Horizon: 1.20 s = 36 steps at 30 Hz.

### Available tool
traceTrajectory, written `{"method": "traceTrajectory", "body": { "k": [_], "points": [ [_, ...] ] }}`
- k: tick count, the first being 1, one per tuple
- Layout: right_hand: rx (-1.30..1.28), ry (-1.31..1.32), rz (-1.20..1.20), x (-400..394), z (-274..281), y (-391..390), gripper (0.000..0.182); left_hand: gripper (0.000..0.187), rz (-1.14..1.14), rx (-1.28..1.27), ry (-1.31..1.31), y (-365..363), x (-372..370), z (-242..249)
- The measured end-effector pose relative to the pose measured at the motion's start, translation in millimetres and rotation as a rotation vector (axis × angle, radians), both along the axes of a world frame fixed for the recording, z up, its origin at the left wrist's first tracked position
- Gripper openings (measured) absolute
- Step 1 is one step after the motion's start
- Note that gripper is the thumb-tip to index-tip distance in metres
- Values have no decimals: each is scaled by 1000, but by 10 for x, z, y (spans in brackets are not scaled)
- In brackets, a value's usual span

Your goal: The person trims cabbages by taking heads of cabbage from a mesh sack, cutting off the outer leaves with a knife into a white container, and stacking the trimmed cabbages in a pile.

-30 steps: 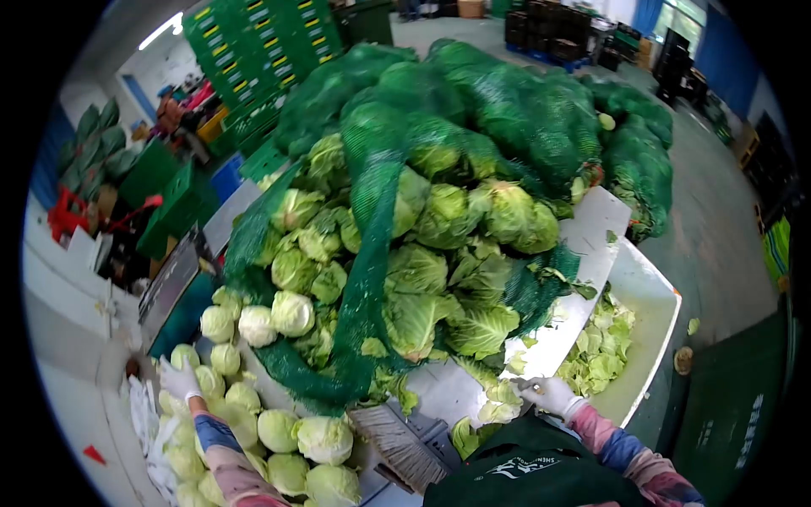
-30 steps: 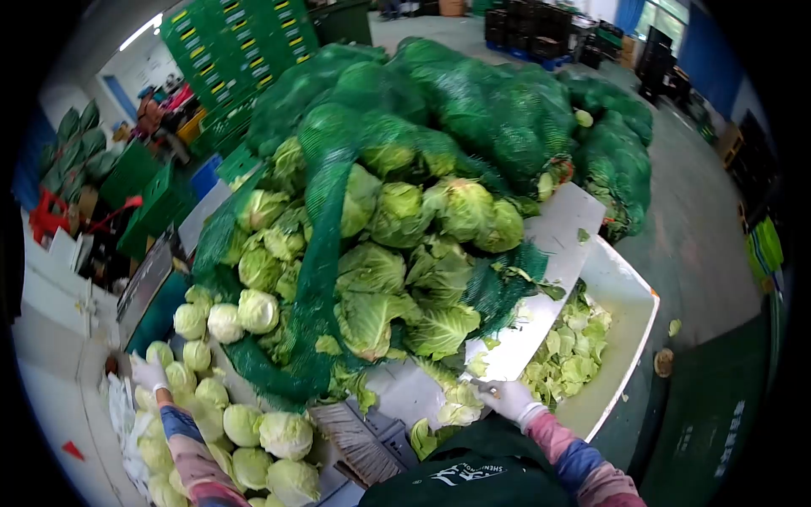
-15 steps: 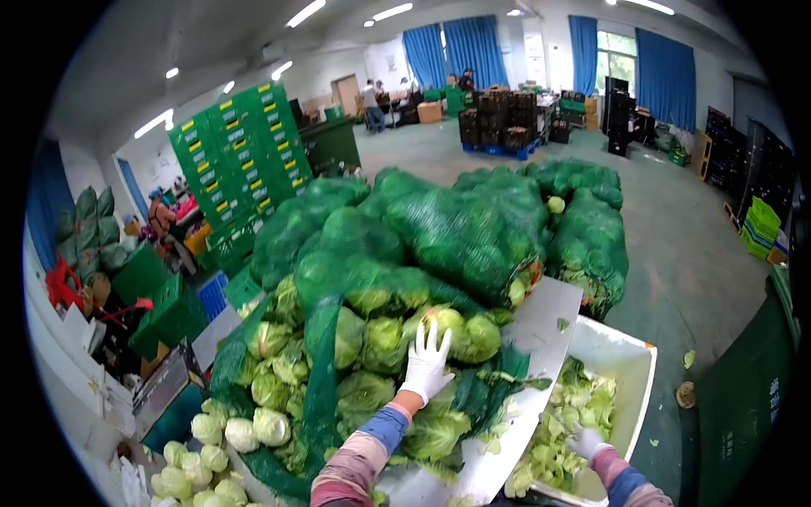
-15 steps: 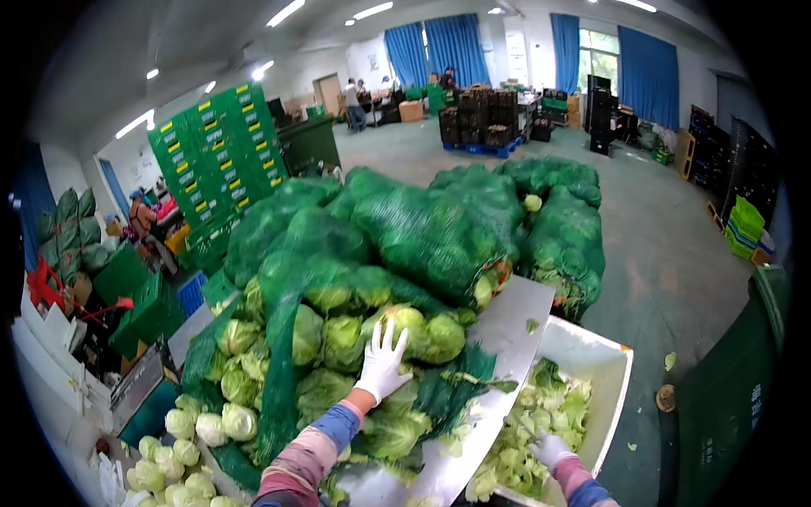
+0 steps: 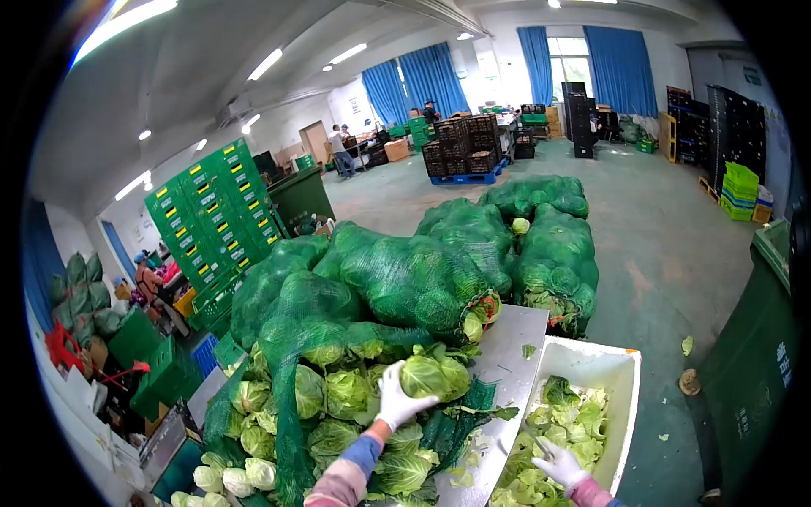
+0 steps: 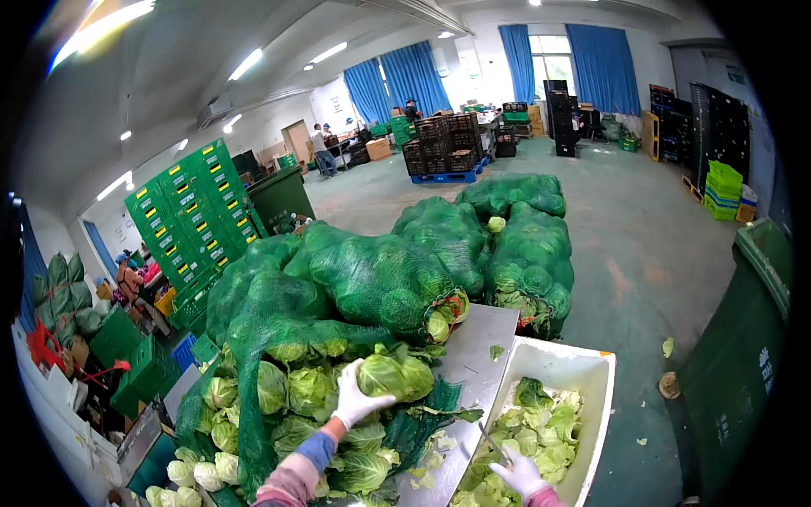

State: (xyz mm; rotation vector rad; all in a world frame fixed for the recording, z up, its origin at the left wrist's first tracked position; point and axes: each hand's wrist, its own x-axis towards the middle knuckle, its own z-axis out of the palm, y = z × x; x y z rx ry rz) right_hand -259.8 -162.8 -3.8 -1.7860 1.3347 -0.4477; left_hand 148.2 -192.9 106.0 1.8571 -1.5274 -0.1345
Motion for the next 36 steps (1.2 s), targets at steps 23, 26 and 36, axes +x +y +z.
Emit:
{"method": "traceTrajectory", "body": {
  "k": [23, 26, 36],
  "points": [
    [-310, 80, 414, 1200, 84, -410, 32, 124, 357, 288, 241, 1695, -2038, -1101],
    [-391, 34, 524, 1233, 229, -302, 32, 122, 333, 311, 453, 1547, -2104, -1199],
    [-120, 466, 140, 342, -396, -692, 56, 121, 136, 428, 417, 1648, -1651, -1258]
  ]
}}
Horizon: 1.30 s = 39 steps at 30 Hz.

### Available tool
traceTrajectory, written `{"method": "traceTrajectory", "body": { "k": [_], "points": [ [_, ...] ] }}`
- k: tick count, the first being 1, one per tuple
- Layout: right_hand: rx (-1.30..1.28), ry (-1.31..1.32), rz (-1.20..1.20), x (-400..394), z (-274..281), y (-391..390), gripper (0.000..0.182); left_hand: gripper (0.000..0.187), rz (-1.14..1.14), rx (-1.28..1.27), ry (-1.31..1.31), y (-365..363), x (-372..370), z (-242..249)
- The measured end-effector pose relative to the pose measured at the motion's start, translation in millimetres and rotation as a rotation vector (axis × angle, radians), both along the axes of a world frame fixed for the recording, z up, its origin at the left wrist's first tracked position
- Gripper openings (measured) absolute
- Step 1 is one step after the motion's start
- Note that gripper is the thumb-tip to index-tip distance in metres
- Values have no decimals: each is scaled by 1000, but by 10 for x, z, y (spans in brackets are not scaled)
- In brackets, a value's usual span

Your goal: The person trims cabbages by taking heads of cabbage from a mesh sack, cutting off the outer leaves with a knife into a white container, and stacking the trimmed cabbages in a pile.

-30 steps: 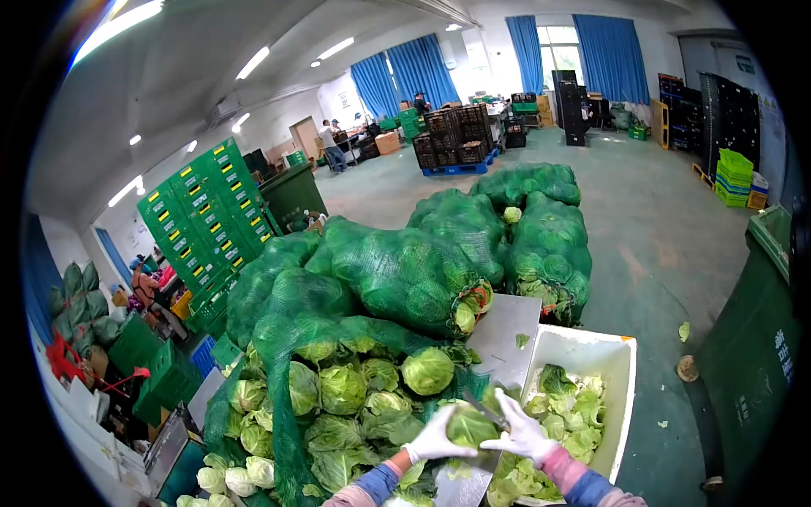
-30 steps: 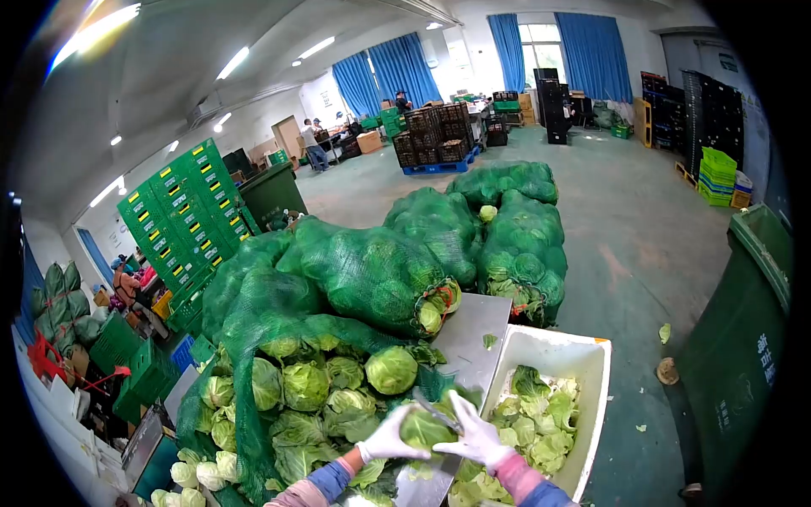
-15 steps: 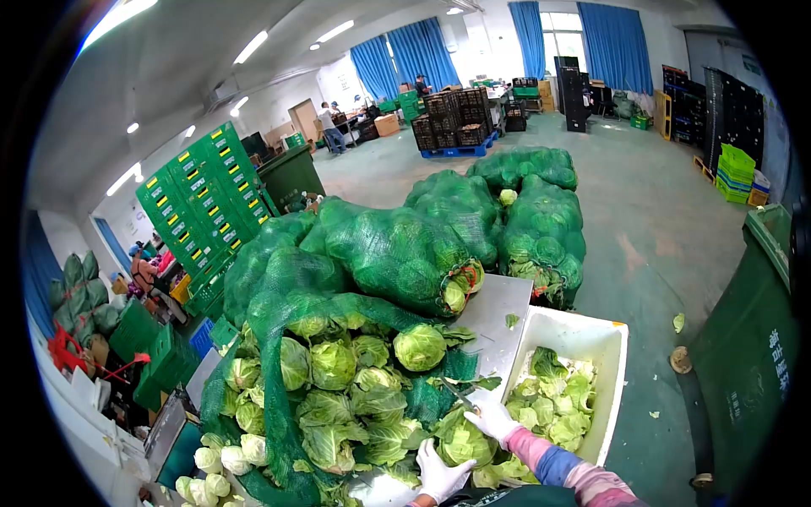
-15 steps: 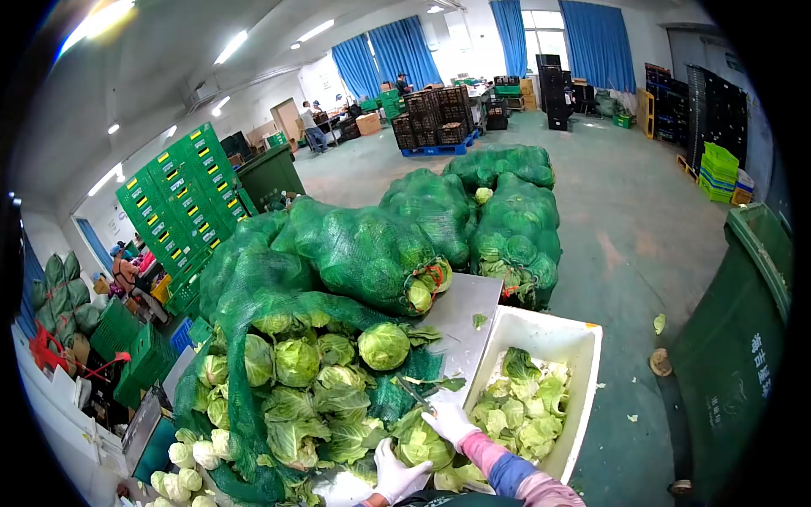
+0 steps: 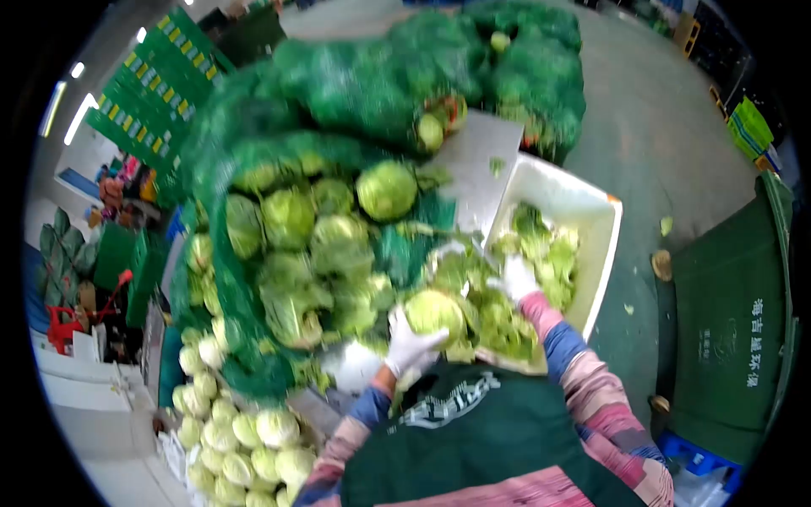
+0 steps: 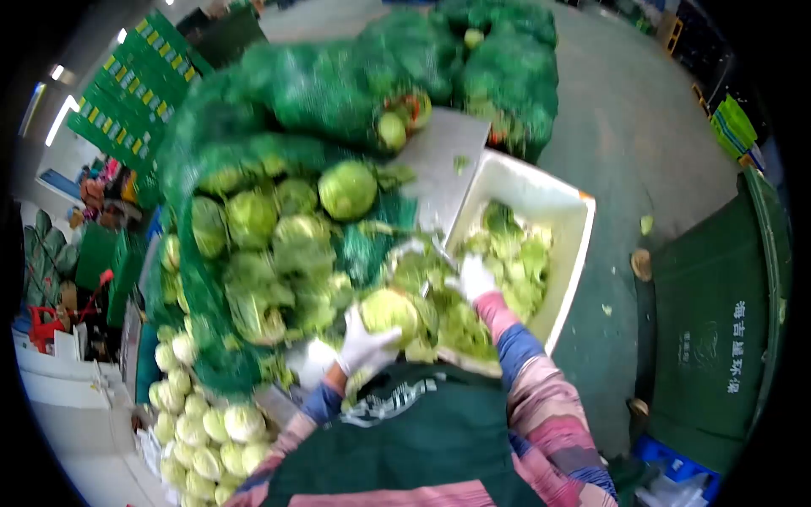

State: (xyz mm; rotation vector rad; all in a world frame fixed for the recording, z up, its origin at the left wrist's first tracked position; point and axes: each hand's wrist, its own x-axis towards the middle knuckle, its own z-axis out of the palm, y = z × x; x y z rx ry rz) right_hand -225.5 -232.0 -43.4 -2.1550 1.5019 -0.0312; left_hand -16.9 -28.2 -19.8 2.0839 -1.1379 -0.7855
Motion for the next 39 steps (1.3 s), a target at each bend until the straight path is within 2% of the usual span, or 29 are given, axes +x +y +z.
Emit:
{"method": "traceTrajectory", "body": {
  "k": [2, 4, 5, 6, 8, 9, 11, 14, 22, 26, 30, 33, 34, 35, 37, 38, 39],
  "points": [
    [-332, -212, 99, -115, 43, 100, 41, 125, 168, -8, 70, -28, -223, 256],
    [-380, -556, 170, -40, 398, 283, 25, 124, 264, -89, 132, -35, -280, 53],
    [-257, -457, 240, -40, 571, 409, 17, 122, 259, -151, 201, -28, -236, -159],
    [-172, -377, 295, -31, 647, 495, 19, 117, 231, -102, 247, -55, -224, -54],
    [-181, -318, 355, -38, 402, 611, 21, 115, 33, -144, 241, -90, -78, -118],
    [-106, -321, 394, -33, 506, 636, 23, 115, 37, -139, 246, -118, -49, -100],
    [-69, -259, 448, -28, 447, 668, 25, 116, -71, -62, -19, -148, -16, -66],
    [-9, -214, 444, -19, 413, 695, 25, 116, -69, 21, -25, -226, -19, 31],
    [60, -141, 352, 26, 512, 976, 22, 115, -30, 28, -54, -269, -98, 123],
    [47, -154, 335, 38, 226, 970, 19, 113, -32, 34, -127, -289, -115, 80],
    [103, 25, 267, 156, 308, 870, 17, 113, -7, 60, -184, -379, -191, 174],
    [208, 131, 252, 225, 269, 734, 25, 110, 12, 157, -107, -493, -263, 376],
    [260, 186, 239, 240, 255, 702, 29, 110, 17, 115, -116, -479, -324, 397],
    [371, 151, 144, 282, 254, 652, 37, 109, 4, 113, -178, -433, -383, 399],
    [355, 167, 168, 324, 172, 620, 38, 109, -3, 94, -262, -352, -302, 336],
    [359, 195, 193, 318, 110, 649, 40, 110, -60, -13, -159, -242, -160, 181],
    [378, 63, 242, 250, 52, 628, 44, 112, -111, -124, -57, -149, -35, 33]
  ]
}}
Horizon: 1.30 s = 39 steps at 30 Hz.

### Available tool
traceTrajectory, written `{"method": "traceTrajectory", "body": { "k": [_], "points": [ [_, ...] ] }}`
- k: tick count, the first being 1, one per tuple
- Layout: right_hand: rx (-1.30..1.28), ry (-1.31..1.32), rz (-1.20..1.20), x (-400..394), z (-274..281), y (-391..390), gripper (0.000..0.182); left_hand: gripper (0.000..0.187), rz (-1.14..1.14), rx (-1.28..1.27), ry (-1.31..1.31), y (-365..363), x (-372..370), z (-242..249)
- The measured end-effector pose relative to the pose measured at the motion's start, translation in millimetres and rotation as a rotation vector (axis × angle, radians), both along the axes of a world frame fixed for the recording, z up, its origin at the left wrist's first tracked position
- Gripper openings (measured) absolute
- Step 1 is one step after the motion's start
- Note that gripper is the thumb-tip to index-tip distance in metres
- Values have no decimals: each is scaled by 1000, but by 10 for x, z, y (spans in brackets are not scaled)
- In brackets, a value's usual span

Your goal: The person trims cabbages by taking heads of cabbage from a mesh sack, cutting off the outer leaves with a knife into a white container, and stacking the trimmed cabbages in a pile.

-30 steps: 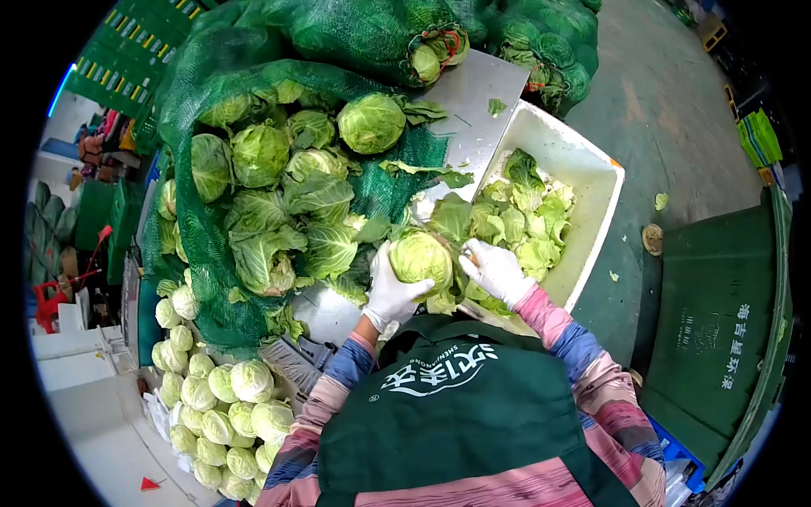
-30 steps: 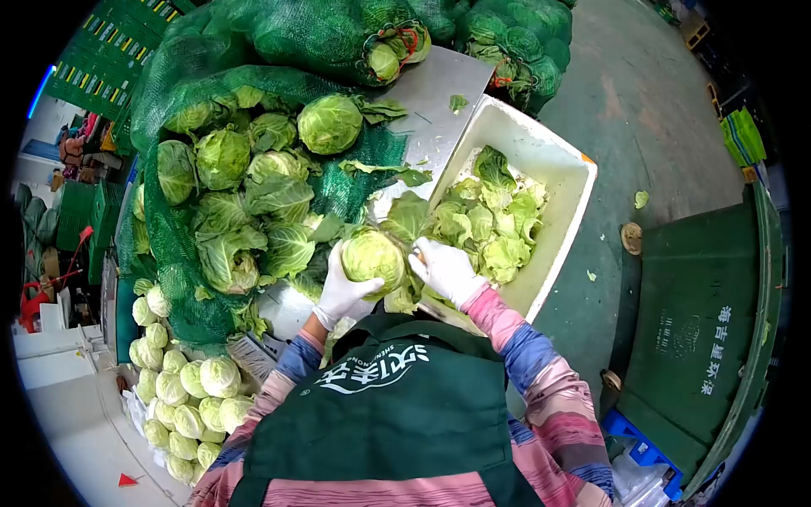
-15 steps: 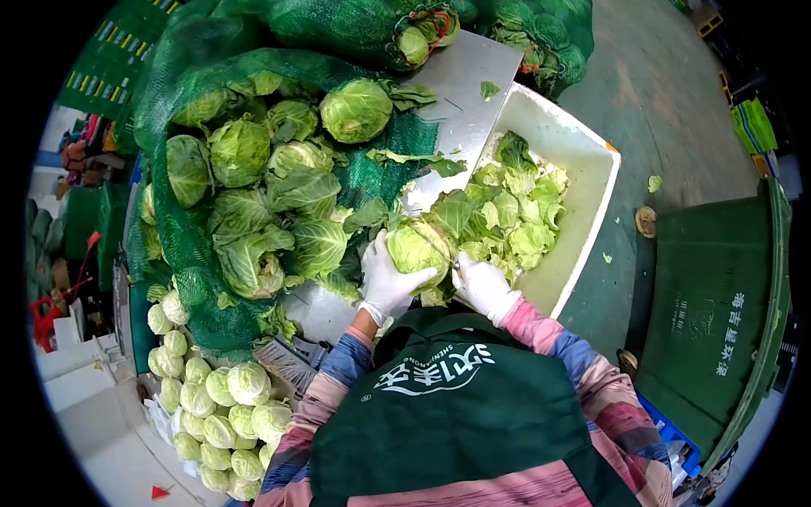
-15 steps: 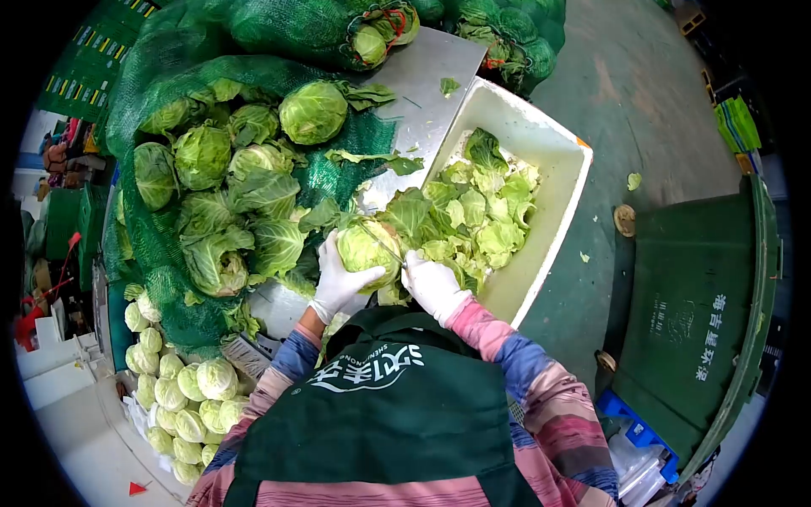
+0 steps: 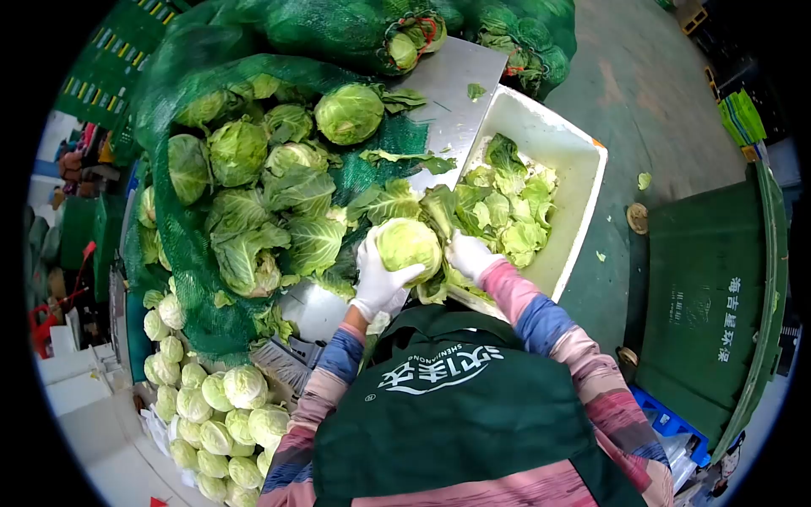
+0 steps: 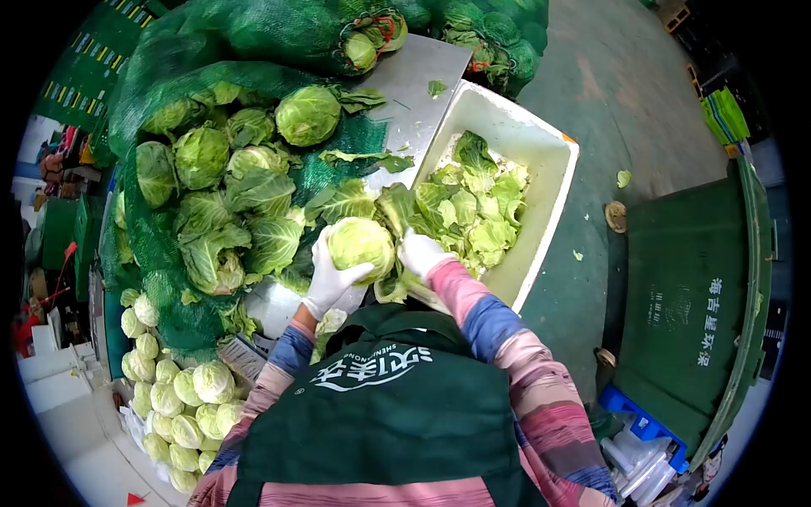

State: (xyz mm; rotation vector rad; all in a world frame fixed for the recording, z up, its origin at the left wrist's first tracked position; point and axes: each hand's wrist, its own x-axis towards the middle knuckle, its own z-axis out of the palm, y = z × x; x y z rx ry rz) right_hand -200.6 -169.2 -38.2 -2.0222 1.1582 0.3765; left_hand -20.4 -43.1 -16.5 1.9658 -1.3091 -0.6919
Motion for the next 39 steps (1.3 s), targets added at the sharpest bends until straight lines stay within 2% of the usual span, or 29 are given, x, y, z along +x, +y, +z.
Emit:
{"method": "traceTrajectory", "body": {
  "k": [1, 3, 4, 5, 7, 8, 9, 11, 12, 13, 16, 17, 20, 23, 25, 30, 32, 39],
  "points": [
    [423, -219, -300, -66, 161, -1, 46, 112, 15, 1, -3, 156, 65, -134],
    [476, -379, -472, -73, 163, 147, 54, 112, 97, 35, 288, 456, 114, -314],
    [356, -527, -418, -31, -8, 250, 58, 106, 62, -27, 716, 506, 33, -91],
    [87, -550, -286, -24, -164, 372, 60, 106, 73, -29, 709, 488, -44, 122],
    [-44, -460, -109, 68, 170, 479, 57, 92, 537, 174, 1249, 432, -146, 453],
    [-119, -414, -22, 76, 300, 502, 55, 78, 672, 172, 1255, 480, -31, -17],
    [-117, -416, -18, 63, 125, 480, 55, 78, 676, 169, 1254, 456, -17, -6],
    [-52, -758, -438, -52, -346, 300, 56, 72, 595, 17, 1299, 368, -41, 39],
    [-125, -502, -567, -126, -80, 148, 56, 73, 591, -42, 1280, 327, -33, -90],
    [-311, -463, -669, -129, 1, 100, 55, 73, 587, -41, 1279, 270, -46, -119],
    [-379, -526, -274, -102, 308, 202, 53, 77, 710, -31, 1121, 50, -188, 3],
    [-466, -533, -143, -69, 190, 230, 50, 77, 697, -28, 1125, 12, -206, -38],
    [-456, -382, 71, 26, 236, 278, 53, 80, 669, -33, 917, -27, -263, -76],
    [-343, -234, 59, 109, 443, 320, 55, 79, 667, -44, 908, -37, -250, -126],
    [-321, -257, 45, 134, 355, 341, 57, 79, 668, -58, 913, -27, -254, -151],
    [-304, -295, -63, 241, 312, 311, 47, 77, 686, -18, 884, -21, -245, -23],
    [-300, -329, -102, 276, 260, 289, 45, 78, 706, 6, 1038, -46, -254, 163],
    [-276, -156, -47, 214, 518, 364, 45, 81, 612, -53, 978, 63, -205, -126]
  ]
}}
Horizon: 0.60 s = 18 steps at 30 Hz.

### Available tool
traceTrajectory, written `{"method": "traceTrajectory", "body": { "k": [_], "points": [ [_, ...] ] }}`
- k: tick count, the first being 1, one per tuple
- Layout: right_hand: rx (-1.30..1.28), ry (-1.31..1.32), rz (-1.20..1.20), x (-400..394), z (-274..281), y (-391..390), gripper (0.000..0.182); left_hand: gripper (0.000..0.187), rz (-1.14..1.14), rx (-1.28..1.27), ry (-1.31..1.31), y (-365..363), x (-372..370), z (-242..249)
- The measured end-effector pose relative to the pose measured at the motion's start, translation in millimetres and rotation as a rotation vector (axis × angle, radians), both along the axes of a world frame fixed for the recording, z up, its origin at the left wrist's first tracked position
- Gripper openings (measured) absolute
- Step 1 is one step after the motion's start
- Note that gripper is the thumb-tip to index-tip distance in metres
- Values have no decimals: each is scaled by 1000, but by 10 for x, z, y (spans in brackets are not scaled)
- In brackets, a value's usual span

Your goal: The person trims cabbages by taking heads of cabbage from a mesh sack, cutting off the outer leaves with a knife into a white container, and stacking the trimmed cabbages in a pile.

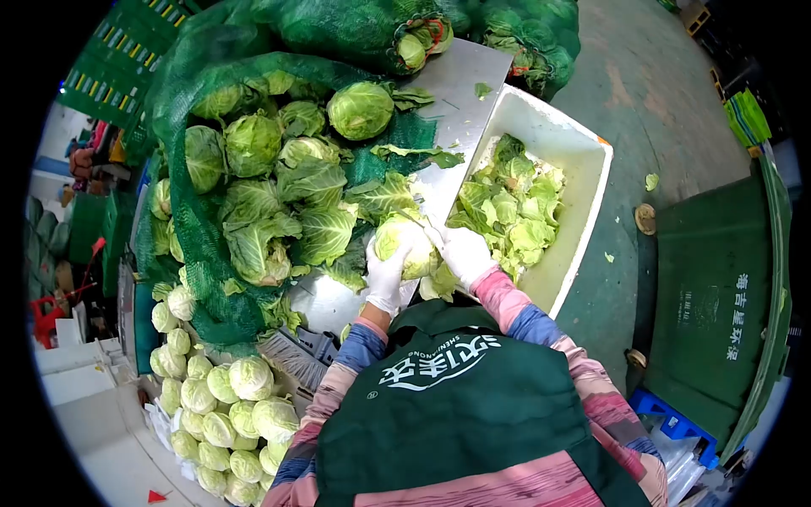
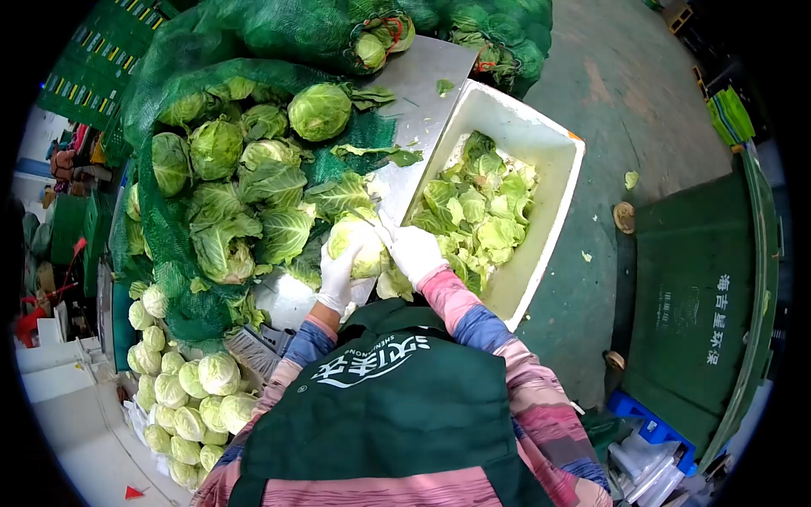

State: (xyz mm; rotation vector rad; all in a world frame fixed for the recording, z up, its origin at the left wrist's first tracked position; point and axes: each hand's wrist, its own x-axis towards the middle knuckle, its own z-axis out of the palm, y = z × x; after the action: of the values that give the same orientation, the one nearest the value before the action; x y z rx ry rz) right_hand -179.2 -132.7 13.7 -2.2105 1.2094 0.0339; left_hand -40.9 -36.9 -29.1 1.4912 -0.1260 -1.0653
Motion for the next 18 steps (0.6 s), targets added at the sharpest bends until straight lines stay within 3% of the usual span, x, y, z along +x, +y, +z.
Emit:
{"method": "traceTrajectory", "body": {
  "k": [2, 5, 6, 7, 8, 9, 12, 14, 15, 16, 17, 18],
  "points": [
    [100, -244, -196, -29, -126, 8, 42, 79, -15, -7, -57, 20, 24, -93],
    [123, -197, -329, -181, -193, -209, 40, 78, -88, -165, -122, 183, -16, -123],
    [33, -132, -326, -288, -446, -285, 39, 78, -98, -165, -126, 222, -22, -100],
    [-23, -160, -347, -426, -593, -317, 45, 79, -91, -198, -60, 211, -21, -62],
    [113, 33, -467, -565, -764, -460, 54, 81, -79, -225, 9, 214, -18, -38],
    [100, -127, -675, -757, -841, -499, 60, 82, -74, -196, 24, 227, 80, -201],
    [-147, 90, -600, -1151, -640, -635, 49, 80, -50, -99, -22, 175, 192, -342],
    [-66, -115, -471, -1014, -466, -570, 57, 79, -95, -19, -106, 55, 166, -103],
    [3, -174, -358, -876, -353, -488, 54, 78, -216, -1, -260, 2, 236, -101],
    [-92, -278, -185, -731, -382, -371, 53, 78, -334, 19, -414, -52, 285, -98],
    [-156, -267, -18, -587, -349, -280, 52, 77, -362, 66, -356, -134, 284, 76],
    [-303, -508, 77, -462, -349, -174, 53, 74, -371, 65, -235, -199, 292, 177]
  ]
}}
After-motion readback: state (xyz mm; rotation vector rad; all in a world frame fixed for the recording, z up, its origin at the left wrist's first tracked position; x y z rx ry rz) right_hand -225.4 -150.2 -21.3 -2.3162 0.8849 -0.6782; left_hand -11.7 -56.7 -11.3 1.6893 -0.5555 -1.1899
